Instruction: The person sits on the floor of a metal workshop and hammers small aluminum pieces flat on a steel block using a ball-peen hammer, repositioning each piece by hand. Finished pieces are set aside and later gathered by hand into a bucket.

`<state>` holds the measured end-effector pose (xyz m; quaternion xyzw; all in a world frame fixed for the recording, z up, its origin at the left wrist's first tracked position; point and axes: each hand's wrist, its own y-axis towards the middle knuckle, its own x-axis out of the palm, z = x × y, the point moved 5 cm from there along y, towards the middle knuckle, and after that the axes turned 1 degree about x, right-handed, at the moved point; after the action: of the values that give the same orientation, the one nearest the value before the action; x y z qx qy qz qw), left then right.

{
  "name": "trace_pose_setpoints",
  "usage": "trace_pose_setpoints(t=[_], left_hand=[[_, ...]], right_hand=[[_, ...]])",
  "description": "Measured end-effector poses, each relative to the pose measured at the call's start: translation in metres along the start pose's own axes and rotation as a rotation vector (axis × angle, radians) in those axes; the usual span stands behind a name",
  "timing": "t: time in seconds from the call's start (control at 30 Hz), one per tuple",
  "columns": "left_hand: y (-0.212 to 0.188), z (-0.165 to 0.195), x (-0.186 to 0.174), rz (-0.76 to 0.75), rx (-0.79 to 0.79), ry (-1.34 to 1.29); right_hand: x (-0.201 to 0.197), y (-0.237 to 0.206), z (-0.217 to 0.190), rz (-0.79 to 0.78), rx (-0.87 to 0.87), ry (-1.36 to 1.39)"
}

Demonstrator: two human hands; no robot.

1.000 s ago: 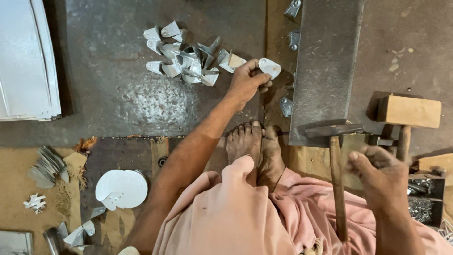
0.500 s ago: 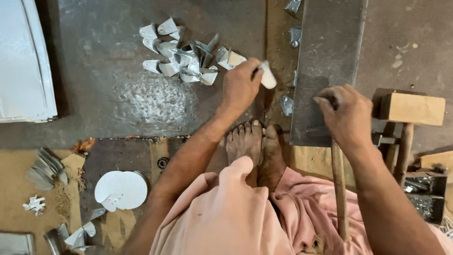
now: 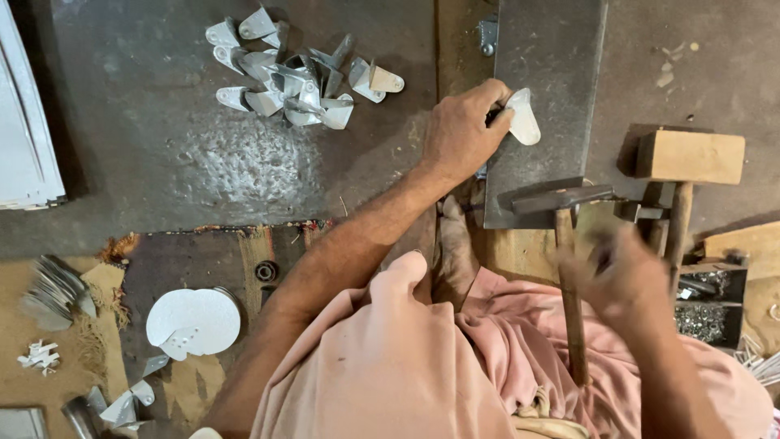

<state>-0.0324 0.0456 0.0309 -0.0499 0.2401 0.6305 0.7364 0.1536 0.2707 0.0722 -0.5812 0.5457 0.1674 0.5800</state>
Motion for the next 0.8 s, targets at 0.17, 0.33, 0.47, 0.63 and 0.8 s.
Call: trace_pose_setpoints(t=[0.17, 0.33, 0.47, 0.63, 0.8], left_hand=[[0.000, 0.006, 0.001, -0.008, 0.052, 0.093], [-0.007, 0.017, 0.000, 0.034, 0.204, 0.218], [-0.012, 0.028, 0.001, 0.077, 0.370, 0.327], [-0.012, 0.031, 0.000, 0.090, 0.402, 0.315], [-0.013, 0.031, -0.003, 0.108, 0.419, 0.316]], right_hand=[[0.026, -0.040, 0.029, -0.057, 0.075, -0.008], [0.010, -0.045, 0.031, 0.026, 0.036, 0.173], [-0.004, -0.041, 0.018, 0.089, -0.032, 0.355], [-0.021, -0.043, -0.017, 0.474, -0.323, 0.144], [-0.016, -0.026, -0.025, 0.255, -0.128, -0.039]])
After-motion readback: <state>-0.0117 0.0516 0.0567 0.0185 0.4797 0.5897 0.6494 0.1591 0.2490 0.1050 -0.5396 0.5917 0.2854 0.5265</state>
